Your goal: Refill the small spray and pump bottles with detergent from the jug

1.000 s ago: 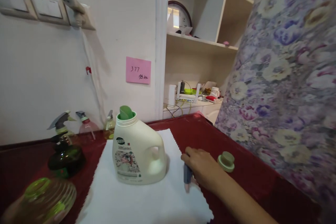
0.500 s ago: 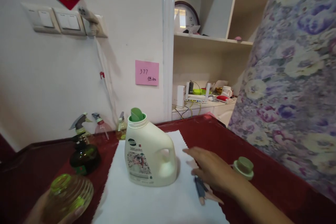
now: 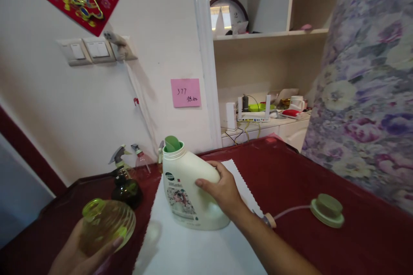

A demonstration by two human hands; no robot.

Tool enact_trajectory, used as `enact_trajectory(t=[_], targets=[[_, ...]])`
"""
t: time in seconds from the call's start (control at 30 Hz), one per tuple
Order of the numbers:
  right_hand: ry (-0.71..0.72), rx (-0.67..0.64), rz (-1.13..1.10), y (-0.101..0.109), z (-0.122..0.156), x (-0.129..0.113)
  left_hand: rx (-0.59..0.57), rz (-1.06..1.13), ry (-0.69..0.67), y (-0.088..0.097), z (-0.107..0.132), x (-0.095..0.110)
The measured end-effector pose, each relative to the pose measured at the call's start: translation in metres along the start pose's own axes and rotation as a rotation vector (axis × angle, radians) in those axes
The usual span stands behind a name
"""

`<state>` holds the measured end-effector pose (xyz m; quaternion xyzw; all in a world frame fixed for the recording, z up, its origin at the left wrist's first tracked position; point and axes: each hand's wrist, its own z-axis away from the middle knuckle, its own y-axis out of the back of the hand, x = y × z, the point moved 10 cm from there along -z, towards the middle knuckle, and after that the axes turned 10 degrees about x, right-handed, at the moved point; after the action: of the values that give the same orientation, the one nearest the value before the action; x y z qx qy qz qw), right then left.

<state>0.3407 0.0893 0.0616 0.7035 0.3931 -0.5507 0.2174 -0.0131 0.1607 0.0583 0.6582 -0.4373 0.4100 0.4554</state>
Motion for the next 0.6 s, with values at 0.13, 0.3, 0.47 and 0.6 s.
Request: enact_trajectory(t=[0.13,0.3,0.47,0.6], targets=[[0.007,0.083,-0.011,0.001,-0.001,-0.012,-0.035,0.127,0.031,-0.024,0.004,-0.006],[0.067,0.076,0.062,0.019,-0.007,-0.054,-0.187,0.227,0.04,-0.067,0.012,-0.017],[0.286,0.061,0.41,0.038,-0.01,-0.097,-0.303,0.233,0.025,-0.096,0.027,-0.026],[0.389,-0.05,0.675,0.04,-0.01,-0.098,-0.269,0.25,0.057,-0.102,0.036,-0.046]])
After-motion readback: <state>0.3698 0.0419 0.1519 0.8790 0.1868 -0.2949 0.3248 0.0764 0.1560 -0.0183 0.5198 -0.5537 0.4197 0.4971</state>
